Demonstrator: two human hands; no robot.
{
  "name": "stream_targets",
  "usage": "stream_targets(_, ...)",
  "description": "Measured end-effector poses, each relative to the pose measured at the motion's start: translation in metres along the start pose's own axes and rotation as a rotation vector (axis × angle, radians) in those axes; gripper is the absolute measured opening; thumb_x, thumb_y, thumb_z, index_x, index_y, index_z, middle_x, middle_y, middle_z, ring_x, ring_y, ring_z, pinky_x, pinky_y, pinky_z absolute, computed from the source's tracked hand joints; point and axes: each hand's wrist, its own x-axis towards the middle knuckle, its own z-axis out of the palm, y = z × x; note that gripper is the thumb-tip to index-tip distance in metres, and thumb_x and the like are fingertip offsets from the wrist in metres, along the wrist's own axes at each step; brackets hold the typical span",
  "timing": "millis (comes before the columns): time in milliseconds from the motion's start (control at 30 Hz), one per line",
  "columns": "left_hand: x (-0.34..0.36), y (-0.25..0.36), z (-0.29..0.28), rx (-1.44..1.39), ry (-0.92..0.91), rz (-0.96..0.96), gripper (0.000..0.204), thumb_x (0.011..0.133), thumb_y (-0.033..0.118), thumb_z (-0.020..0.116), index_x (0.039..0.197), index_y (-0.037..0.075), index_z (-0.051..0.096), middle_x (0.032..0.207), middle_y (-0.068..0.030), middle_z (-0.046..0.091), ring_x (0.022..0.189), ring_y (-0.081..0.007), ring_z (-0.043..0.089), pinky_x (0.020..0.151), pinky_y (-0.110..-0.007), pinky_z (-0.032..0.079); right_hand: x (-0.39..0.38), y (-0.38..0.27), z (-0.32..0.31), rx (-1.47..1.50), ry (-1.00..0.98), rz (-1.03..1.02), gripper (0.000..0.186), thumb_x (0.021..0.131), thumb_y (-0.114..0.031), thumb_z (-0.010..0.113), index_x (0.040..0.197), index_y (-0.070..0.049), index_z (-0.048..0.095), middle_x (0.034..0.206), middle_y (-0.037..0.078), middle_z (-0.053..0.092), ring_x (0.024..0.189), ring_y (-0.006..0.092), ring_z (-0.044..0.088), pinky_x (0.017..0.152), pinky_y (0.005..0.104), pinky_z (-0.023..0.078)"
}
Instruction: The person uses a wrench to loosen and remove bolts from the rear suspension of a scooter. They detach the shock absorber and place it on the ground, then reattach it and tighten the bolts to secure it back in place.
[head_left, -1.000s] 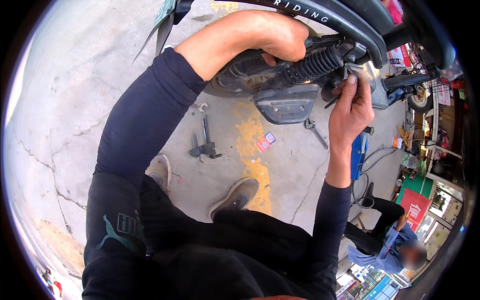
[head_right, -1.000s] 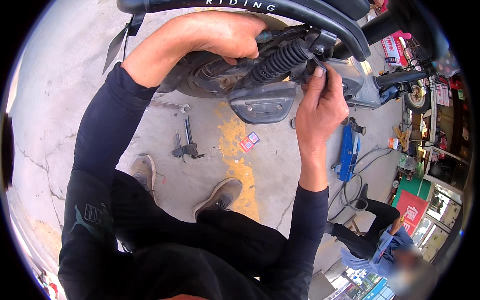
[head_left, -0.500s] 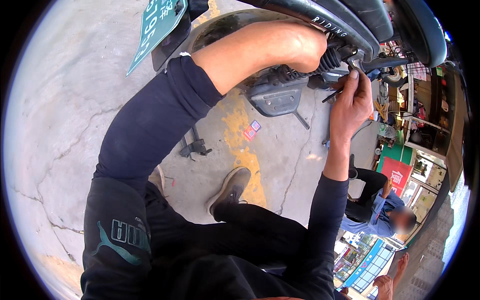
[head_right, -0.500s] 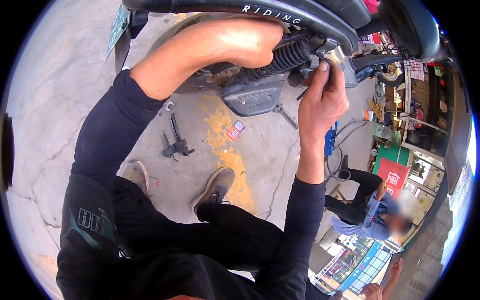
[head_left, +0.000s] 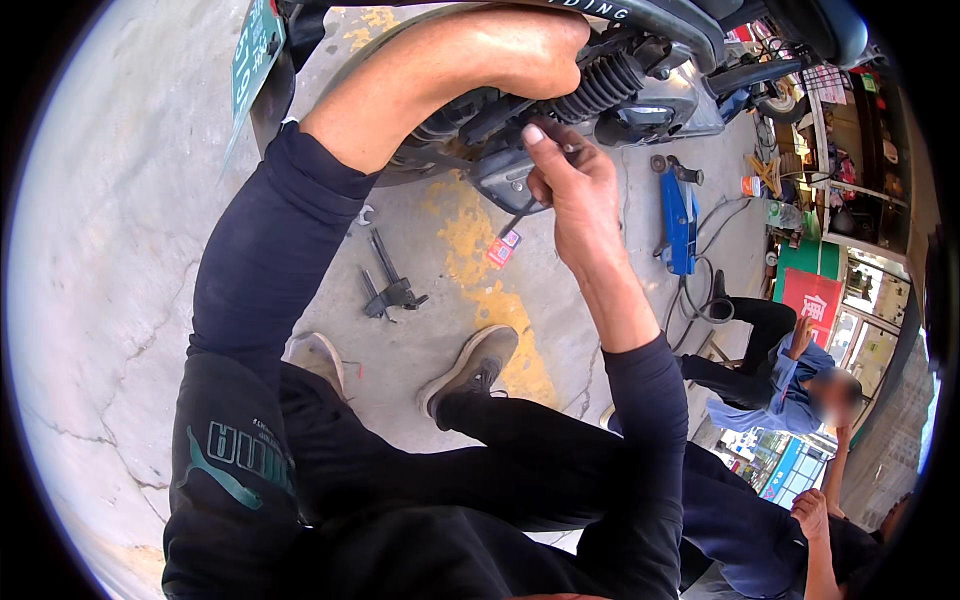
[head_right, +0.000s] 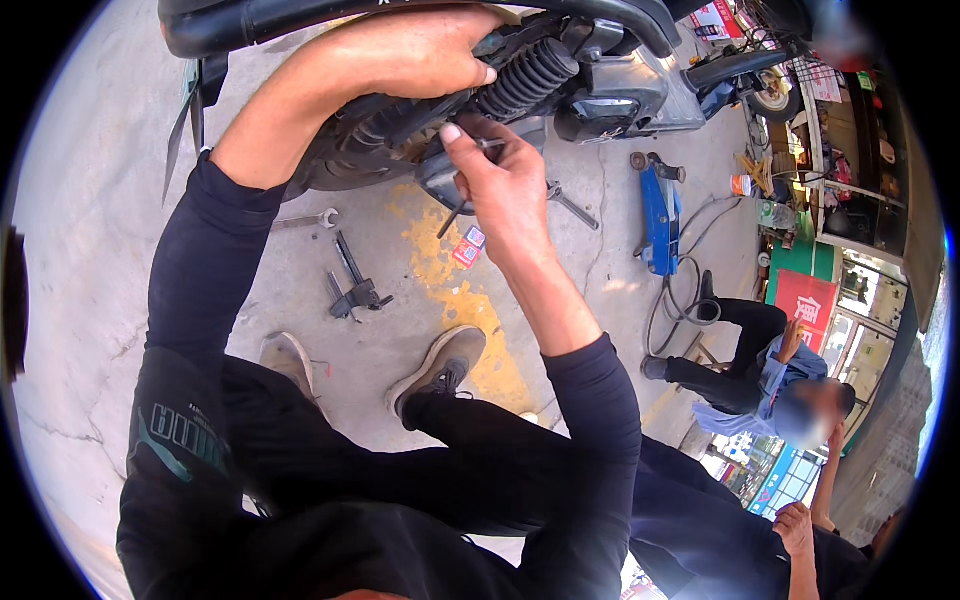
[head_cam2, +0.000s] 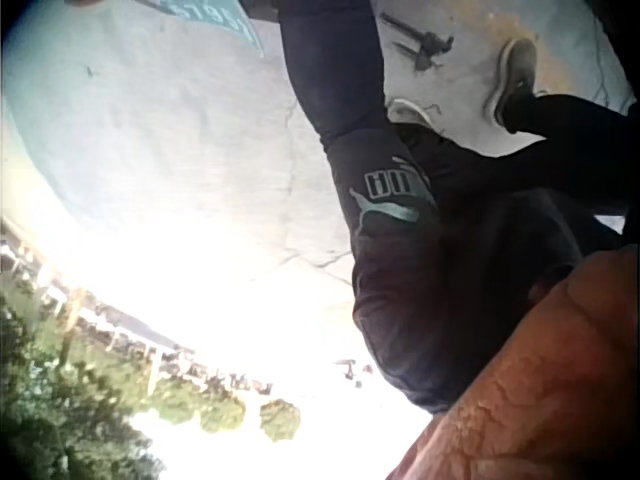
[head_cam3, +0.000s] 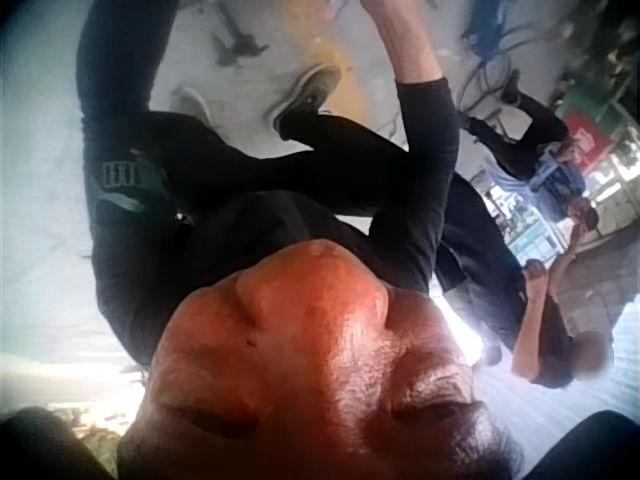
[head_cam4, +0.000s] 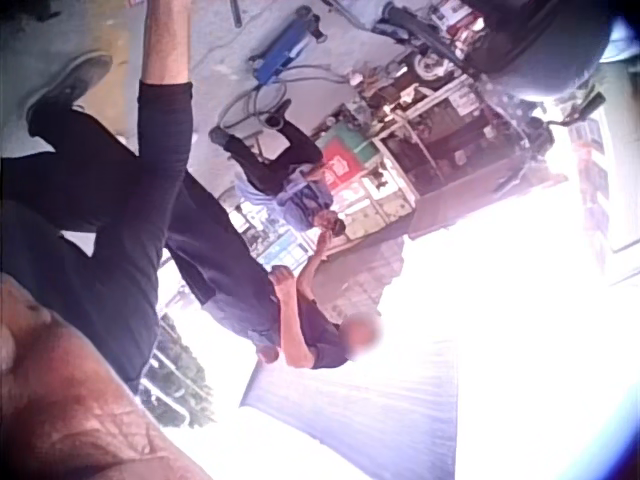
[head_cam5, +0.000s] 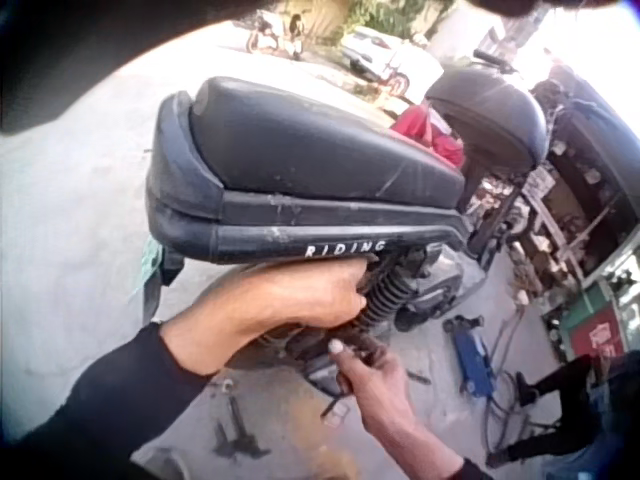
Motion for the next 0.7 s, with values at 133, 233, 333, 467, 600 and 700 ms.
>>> stream_targets(133, 0.013, -0.012, 0.015, 0.113, 0.094, 0.084, 0.027, 0.075, 0.010, 0.055, 0.089, -0.011, 0.062, 0.078, -0.0318, 0.063, 0.076, -0.0405, 0.067, 0.066, -0.047, 0.050, 0.031, 0.009, 0.028, -0.085, 0.026, -0.187, 0.028, 0.096, -0.023, 0.064, 0.107, 0.001, 0.058, 0.069, -0.004, 0.047, 0.056, 0.0050, 0.038, 0.052, 0.0227, 0.033)
stream_targets(233, 0.005, -0.013, 0.013, 0.127, 0.152, 0.137, 0.030, 0.076, 0.011, 0.057, 0.095, -0.012, 0.060, 0.083, -0.0325, 0.063, 0.082, -0.0421, 0.066, 0.070, -0.047, 0.051, 0.028, 0.008, 0.054, 0.257, 0.094, -0.197, 0.019, 0.099, -0.021, 0.058, 0.094, -0.003, 0.056, 0.067, -0.004, 0.044, 0.058, 0.0053, 0.038, 0.052, 0.0231, 0.034)
stream_targets(333, -0.016, 0.003, 0.001, 0.052, 0.042, -0.028, 0.038, 0.079, 0.015, 0.061, 0.105, -0.012, 0.059, 0.095, -0.0350, 0.063, 0.093, -0.0429, 0.065, 0.078, -0.046, 0.051, 0.028, 0.017, 0.068, 0.306, 0.115, -0.208, 0.019, 0.099, -0.018, 0.054, 0.099, 0.001, 0.055, 0.073, 0.000, 0.055, 0.059, 0.0056, 0.048, 0.051, 0.0234, 0.040)
stream_targets(467, -0.050, 0.006, 0.000, 0.009, 0.256, -0.072, 0.038, 0.083, 0.021, 0.065, 0.109, -0.007, 0.063, 0.097, -0.0291, 0.066, 0.093, -0.0383, 0.066, 0.082, -0.042, 0.052, 0.029, 0.016, 0.078, 0.353, 0.168, -0.276, 0.019, 0.099, -0.015, 0.052, 0.092, 0.003, 0.053, 0.073, 0.002, 0.055, 0.060, 0.0060, 0.049, 0.051, 0.0239, 0.041)
stream_targets(600, -0.065, -0.034, 0.045, -0.371, 0.408, -0.157, 0.050, 0.085, 0.034, 0.071, 0.116, -0.006, 0.064, 0.101, -0.0160, 0.069, 0.094, -0.0197, 0.066, 0.084, -0.031, 0.052, 0.030, 0.022, 0.081, 0.278, 0.231, -0.290, 0.020, 0.098, -0.014, 0.051, 0.088, 0.004, 0.054, 0.071, 0.002, 0.055, 0.059, 0.0062, 0.048, 0.049, 0.0242, 0.040)
stream_targets(700, -0.083, -0.037, 0.062, -0.545, 0.473, -0.012, 0.048, 0.089, 0.028, 0.068, 0.122, -0.006, 0.059, 0.109, -0.0147, 0.066, 0.099, -0.0185, 0.064, 0.086, -0.031, 0.052, 0.025, 0.021, 0.077, 0.245, 0.271, -0.298, 0.022, 0.098, -0.015, 0.054, 0.086, 0.005, 0.054, 0.067, 0.001, 0.055, 0.057, 0.0059, 0.047, 0.048, 0.0242, 0.039)
